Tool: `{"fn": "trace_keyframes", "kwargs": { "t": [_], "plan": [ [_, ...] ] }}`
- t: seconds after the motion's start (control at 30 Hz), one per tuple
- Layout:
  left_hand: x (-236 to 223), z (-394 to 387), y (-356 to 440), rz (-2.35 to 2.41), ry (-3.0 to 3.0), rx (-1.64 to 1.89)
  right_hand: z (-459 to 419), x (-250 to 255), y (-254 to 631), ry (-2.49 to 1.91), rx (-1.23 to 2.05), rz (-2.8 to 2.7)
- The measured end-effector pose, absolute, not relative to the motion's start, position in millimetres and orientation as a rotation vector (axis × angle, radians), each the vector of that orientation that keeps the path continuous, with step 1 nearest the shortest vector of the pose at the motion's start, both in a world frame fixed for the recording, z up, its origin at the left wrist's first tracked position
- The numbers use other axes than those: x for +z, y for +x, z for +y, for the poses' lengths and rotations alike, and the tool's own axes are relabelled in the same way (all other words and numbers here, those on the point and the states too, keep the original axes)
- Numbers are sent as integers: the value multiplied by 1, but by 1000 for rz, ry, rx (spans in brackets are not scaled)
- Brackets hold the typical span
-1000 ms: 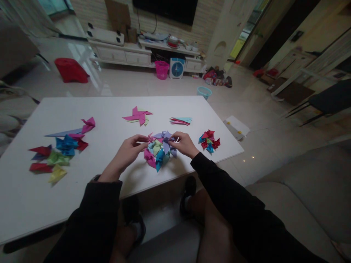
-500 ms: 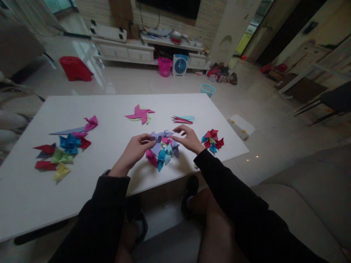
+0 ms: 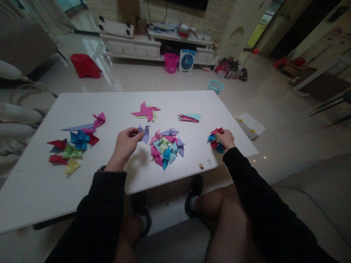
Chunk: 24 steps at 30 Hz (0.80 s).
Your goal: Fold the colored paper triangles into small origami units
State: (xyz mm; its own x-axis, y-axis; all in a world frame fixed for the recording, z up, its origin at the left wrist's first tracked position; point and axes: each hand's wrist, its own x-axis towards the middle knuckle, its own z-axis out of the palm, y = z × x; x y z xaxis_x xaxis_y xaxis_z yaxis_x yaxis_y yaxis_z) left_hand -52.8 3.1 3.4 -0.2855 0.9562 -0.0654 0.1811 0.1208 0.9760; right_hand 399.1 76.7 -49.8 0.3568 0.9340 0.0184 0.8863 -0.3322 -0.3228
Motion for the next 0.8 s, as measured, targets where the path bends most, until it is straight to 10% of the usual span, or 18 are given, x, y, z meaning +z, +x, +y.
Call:
{"fn": "trace_keyframes", "kwargs": {
  "t": [0.8],
  "plan": [
    [-15,-4,-75,1957,1592,765,75,-26,302,-1609,316,-2246]
  ]
}}
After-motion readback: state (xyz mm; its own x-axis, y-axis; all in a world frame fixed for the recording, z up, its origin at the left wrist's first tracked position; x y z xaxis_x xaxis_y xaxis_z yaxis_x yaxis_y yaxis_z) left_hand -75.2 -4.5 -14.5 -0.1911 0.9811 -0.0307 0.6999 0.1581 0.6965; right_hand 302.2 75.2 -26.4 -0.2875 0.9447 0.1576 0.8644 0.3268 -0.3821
